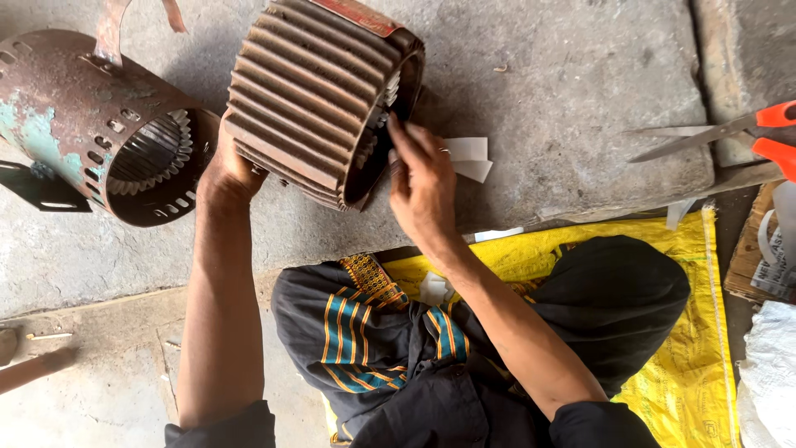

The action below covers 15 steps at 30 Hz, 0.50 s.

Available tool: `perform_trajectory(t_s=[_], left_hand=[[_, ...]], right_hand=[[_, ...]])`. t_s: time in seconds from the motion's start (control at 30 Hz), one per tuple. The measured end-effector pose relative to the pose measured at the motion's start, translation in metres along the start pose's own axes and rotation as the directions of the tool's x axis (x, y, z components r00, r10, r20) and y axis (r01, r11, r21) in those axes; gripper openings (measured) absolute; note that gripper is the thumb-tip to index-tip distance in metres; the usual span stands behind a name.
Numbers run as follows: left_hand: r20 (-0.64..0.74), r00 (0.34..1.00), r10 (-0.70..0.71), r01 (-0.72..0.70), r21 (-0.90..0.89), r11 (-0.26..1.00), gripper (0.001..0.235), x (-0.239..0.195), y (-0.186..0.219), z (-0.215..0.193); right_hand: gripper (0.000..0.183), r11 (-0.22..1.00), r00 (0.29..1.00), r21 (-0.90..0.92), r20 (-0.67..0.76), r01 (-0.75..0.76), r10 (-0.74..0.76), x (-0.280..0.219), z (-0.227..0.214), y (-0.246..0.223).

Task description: The person prepares small white insulation strips by hand and inserts them individually into the slots of an electric motor stator core.

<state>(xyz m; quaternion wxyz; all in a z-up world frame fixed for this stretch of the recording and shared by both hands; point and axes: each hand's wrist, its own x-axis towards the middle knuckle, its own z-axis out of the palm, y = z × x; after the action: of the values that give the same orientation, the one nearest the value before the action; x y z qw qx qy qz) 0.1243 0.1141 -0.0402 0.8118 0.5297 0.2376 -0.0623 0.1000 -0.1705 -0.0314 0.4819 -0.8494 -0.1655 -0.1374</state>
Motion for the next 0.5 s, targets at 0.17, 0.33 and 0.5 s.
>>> perform_trajectory(t_s=[0.17, 0.33, 0.5], left_hand=[[-0.067, 0.989, 0.131, -0.132, 0.003, 0.991, 0.058, -0.008, 0.003, 0.012], [-0.140, 0.885, 0.444, -0.424, 0.156, 0.892, 0.086, -0.084, -0.005, 0.054], [-0.190, 0.648, 0.738, -0.557, 0.542, 0.629, 0.104, -0.159, -0.059, 0.138]], right_hand=[[0.043, 0.948, 0.981, 0.297, -0.122, -0.110, 0.153, -0.008, -0.029, -0.003], [0.034, 0.936, 0.950, 0.243, -0.116, -0.256, 0.290, -0.039, -0.112, 0.031], [0.038, 0.979, 0.977, -0.018, 0.057, -0.204, 0.204, -0.037, -0.148, 0.041]])
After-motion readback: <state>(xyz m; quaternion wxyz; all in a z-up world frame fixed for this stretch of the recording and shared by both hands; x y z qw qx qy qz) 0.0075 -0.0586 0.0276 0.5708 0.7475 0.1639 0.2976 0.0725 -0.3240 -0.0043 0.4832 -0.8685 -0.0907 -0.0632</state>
